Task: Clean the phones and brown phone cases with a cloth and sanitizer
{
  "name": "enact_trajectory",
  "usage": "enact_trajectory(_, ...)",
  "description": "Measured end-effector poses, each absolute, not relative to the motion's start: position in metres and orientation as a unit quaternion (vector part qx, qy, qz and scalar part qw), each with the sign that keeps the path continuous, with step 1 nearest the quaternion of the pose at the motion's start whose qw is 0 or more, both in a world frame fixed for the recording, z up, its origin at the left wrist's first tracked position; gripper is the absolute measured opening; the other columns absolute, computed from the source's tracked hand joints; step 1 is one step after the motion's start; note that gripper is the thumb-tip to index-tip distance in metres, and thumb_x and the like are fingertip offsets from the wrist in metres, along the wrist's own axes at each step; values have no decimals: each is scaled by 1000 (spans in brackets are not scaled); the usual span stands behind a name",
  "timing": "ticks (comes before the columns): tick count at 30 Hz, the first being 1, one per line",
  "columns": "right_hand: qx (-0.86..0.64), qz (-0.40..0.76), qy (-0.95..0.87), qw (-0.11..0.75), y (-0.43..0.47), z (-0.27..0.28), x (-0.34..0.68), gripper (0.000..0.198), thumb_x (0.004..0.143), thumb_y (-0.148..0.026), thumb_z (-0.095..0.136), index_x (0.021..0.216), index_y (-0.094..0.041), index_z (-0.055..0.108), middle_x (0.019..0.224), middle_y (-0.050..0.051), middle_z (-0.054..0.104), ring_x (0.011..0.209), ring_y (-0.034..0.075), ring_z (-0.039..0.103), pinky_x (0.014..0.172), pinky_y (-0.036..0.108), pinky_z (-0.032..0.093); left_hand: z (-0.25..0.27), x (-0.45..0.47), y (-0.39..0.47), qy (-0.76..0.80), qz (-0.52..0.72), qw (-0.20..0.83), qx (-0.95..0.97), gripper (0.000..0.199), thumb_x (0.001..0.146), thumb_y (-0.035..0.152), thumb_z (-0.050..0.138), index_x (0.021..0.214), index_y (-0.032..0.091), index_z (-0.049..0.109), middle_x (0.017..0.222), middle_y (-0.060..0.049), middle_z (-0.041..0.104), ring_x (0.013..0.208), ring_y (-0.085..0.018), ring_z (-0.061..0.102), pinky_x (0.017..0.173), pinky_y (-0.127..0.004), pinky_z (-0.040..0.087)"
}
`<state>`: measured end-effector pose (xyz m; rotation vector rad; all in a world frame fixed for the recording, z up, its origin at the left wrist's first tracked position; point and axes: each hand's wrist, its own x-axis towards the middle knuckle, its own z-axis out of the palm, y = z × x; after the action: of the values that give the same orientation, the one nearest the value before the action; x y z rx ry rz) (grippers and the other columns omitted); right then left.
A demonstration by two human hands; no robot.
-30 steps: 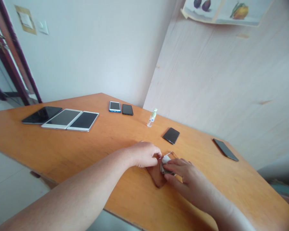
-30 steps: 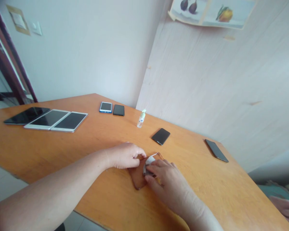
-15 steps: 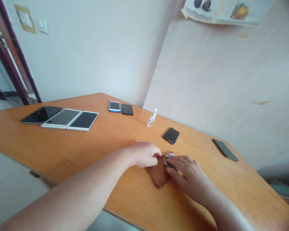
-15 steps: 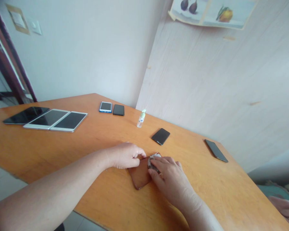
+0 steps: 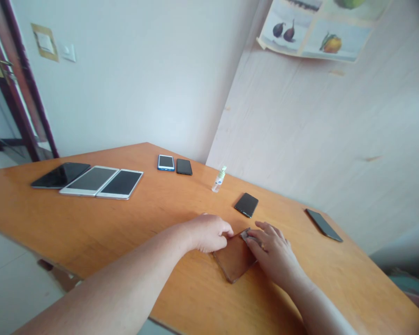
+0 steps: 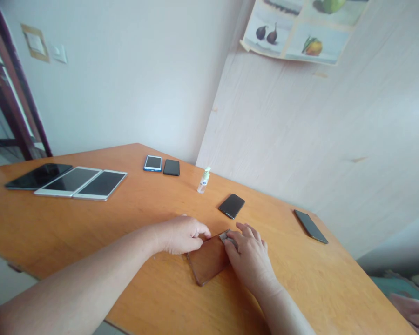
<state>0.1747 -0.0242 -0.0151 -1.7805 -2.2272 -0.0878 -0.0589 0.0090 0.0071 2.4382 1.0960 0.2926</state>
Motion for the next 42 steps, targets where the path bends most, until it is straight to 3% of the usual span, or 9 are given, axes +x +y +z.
enact_trajectory(3, -607, -19, -782, 136, -25, -14, 167, 30, 94, -31, 47, 108, -29, 73, 137, 9, 55, 131, 32, 41, 97, 54, 41, 6, -59, 11, 387, 101, 217, 891, 38, 76, 16, 53, 106, 32, 72, 100, 2, 76, 89, -18, 68, 66, -23, 45)
enact_trajectory(10, -550, 2, -824, 138, -51, -2, 142, 26, 91, -25, 51, 103, -33, 72, 116, 4, 64, 108, 26, 53, 92, 46, 43, 7, -59, 11, 377, 97, 193, 901, 32, 83, 22, 50, 106, 31, 71, 108, 0, 75, 100, -22, 68, 77, -28, 48)
enact_trajectory(17, -467, 50, -871, 142, -68, 6, 118, 21, 89, -18, 52, 96, -27, 69, 112, 5, 65, 103, 25, 54, 91, 44, 44, 6, -60, 12, 363, 104, 226, 898, 31, 89, 26, 48, 107, 32, 72, 110, 2, 75, 103, -19, 67, 85, -28, 47)
enact_trajectory(23, -387, 113, -904, 143, -76, 23, 114, 32, 91, -17, 51, 116, -29, 67, 118, 4, 66, 111, 24, 54, 96, 42, 43, 4, -61, 14, 370, 99, 231, 895, 32, 87, 24, 49, 106, 34, 72, 109, 3, 75, 99, -19, 67, 80, -27, 46)
enact_trajectory(27, -359, 146, -912, 135, -79, 29, 115, 28, 94, -21, 50, 114, -30, 68, 120, 3, 66, 115, 22, 55, 98, 40, 43, 5, -61, 13, 374, 98, 225, 894, 28, 86, 34, 54, 107, 35, 72, 103, 2, 76, 94, -19, 68, 74, -25, 45)
enact_trajectory(32, -399, 116, -903, 111, -70, 22, 133, 20, 94, -25, 53, 97, -30, 72, 119, 0, 68, 115, 23, 56, 97, 42, 43, 8, -60, 9, 381, 104, 214, 893, 31, 83, 30, 56, 109, 35, 72, 95, 2, 76, 86, -18, 68, 65, -23, 43)
enact_trajectory(37, -505, 50, -854, 112, -53, 10, 167, 26, 92, -23, 51, 107, -27, 71, 114, 6, 70, 102, 26, 61, 89, 45, 46, 9, -60, 8, 391, 92, 220, 889, 34, 79, 22, 55, 106, 34, 72, 92, 3, 76, 83, -18, 69, 61, -23, 42)
enact_trajectory(42, -456, 133, -865, 160, -58, 10, 157, 31, 90, -13, 46, 105, -26, 71, 103, 6, 72, 95, 21, 63, 85, 36, 49, 5, -59, 11, 382, 110, 224, 890, 37, 77, 20, 55, 105, 35, 73, 99, 3, 76, 86, -18, 68, 65, -23, 44)
